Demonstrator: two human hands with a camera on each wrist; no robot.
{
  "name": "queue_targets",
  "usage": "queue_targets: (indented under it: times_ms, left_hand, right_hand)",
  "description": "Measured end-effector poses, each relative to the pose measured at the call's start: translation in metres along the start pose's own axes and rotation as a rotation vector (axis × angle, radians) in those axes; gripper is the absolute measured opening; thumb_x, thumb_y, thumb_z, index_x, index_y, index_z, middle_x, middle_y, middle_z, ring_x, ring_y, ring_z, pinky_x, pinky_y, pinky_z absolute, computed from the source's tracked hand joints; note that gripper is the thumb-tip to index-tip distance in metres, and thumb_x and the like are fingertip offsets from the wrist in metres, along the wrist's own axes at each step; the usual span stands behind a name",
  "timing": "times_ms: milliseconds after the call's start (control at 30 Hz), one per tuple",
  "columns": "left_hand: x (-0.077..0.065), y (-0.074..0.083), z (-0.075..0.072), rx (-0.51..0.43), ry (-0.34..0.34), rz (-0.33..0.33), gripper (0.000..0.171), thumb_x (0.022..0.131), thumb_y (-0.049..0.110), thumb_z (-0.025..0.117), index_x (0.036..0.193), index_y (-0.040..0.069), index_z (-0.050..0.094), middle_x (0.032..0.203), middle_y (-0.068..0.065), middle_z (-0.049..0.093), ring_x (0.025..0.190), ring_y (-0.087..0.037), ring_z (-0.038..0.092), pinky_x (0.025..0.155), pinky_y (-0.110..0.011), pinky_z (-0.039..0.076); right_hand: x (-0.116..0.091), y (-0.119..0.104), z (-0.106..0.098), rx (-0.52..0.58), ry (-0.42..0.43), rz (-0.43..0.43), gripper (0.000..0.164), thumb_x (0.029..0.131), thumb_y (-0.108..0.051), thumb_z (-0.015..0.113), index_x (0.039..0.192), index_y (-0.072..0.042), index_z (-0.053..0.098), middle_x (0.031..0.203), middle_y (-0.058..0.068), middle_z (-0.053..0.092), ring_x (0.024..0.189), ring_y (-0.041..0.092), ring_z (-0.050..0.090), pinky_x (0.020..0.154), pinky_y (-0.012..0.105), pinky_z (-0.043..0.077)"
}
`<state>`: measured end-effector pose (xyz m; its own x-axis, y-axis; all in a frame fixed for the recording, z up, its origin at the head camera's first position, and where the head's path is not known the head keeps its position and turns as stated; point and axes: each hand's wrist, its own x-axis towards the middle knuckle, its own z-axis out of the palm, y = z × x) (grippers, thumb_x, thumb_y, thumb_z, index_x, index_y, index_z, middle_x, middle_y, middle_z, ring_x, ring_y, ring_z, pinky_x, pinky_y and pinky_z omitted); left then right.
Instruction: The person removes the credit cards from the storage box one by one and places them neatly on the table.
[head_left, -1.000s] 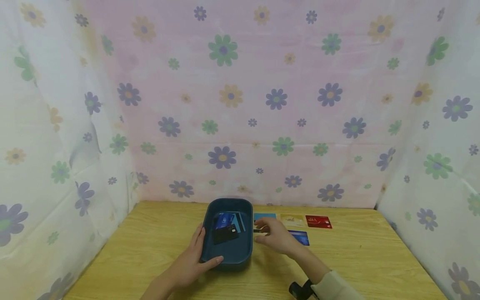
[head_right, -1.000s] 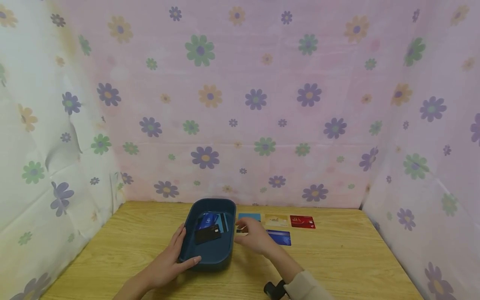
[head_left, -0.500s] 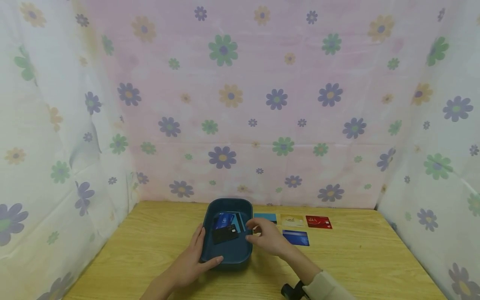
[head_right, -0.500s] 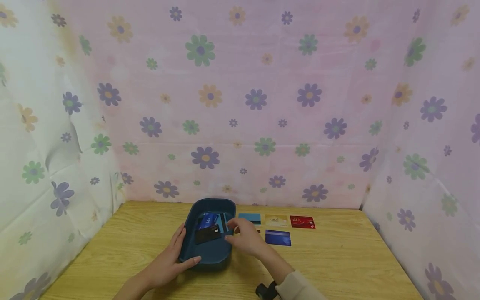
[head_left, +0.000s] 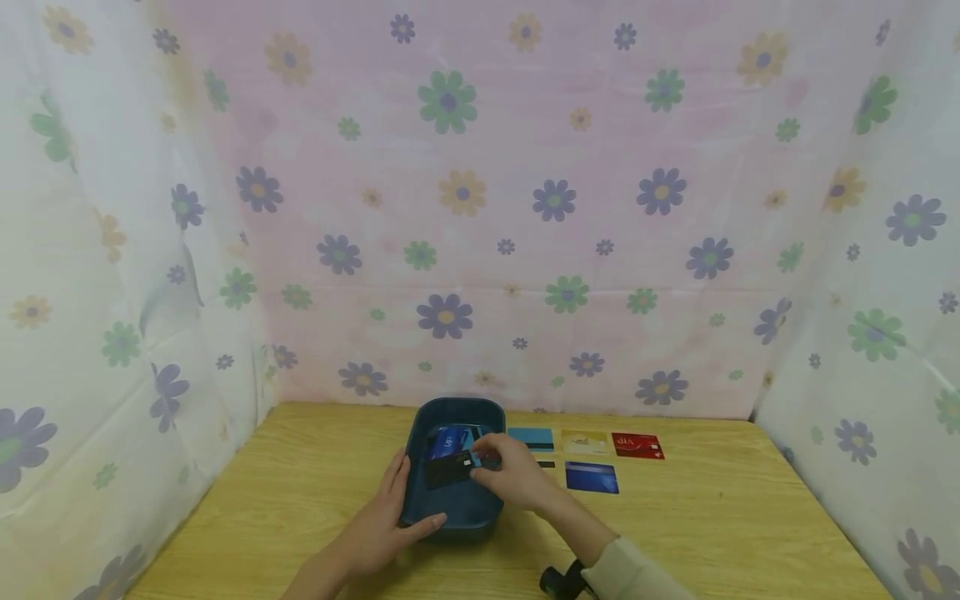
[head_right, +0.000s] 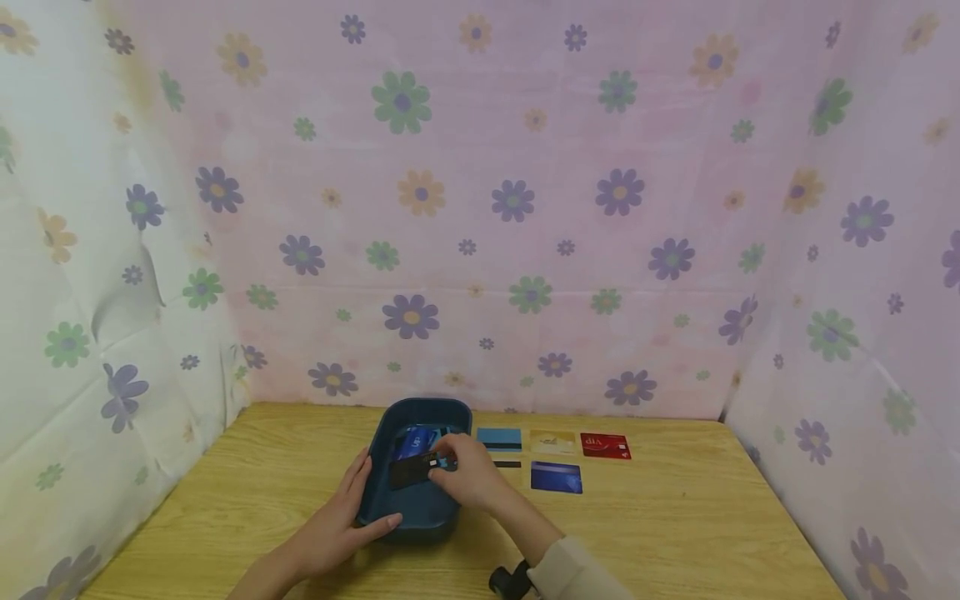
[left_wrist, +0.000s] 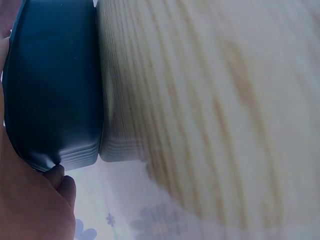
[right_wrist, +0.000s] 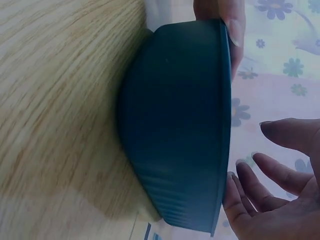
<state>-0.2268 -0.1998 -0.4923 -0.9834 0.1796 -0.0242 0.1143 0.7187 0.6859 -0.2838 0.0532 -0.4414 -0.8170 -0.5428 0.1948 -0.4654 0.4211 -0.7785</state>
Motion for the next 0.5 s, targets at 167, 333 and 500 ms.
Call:
queue_targets:
  times_ms: [167, 333, 500]
  left_hand:
    - [0.000, 0.000, 0.000, 0.003, 0.002, 0.004, 0.114, 0.092, 0.067, 0.063, 0.164, 0.003, 0.003, 0.172, -0.013, -0.008, 0.148, -0.048, 0.030, 0.110, -0.066, 0.035]
    - [0.001, -0.001, 0.001, 0.016, 0.010, 0.007, 0.114, 0.092, 0.068, 0.063, 0.165, 0.004, 0.003, 0.172, -0.013, -0.007, 0.148, -0.048, 0.030, 0.111, -0.066, 0.034]
    - [0.001, -0.001, 0.001, 0.018, 0.012, 0.011, 0.114, 0.092, 0.068, 0.063, 0.165, 0.004, 0.003, 0.172, -0.013, -0.007, 0.148, -0.048, 0.030, 0.111, -0.066, 0.034]
  right_hand:
    - [0.006, -0.001, 0.010, 0.061, 0.017, 0.040, 0.036, 0.095, -0.007, 0.070, 0.129, 0.002, 0.061, 0.126, 0.024, 0.056, 0.113, 0.041, 0.058, 0.091, 0.050, 0.053]
    - [0.015, -0.003, 0.021, 0.100, 0.065, 0.092, 0.047, 0.091, -0.001, 0.070, 0.136, 0.005, 0.055, 0.133, 0.026, 0.049, 0.119, 0.044, 0.054, 0.094, 0.054, 0.051]
    - [0.025, -0.007, 0.030, 0.062, 0.082, 0.141, 0.057, 0.085, 0.001, 0.072, 0.138, 0.008, 0.052, 0.137, 0.028, 0.048, 0.127, 0.045, 0.050, 0.102, 0.059, 0.045]
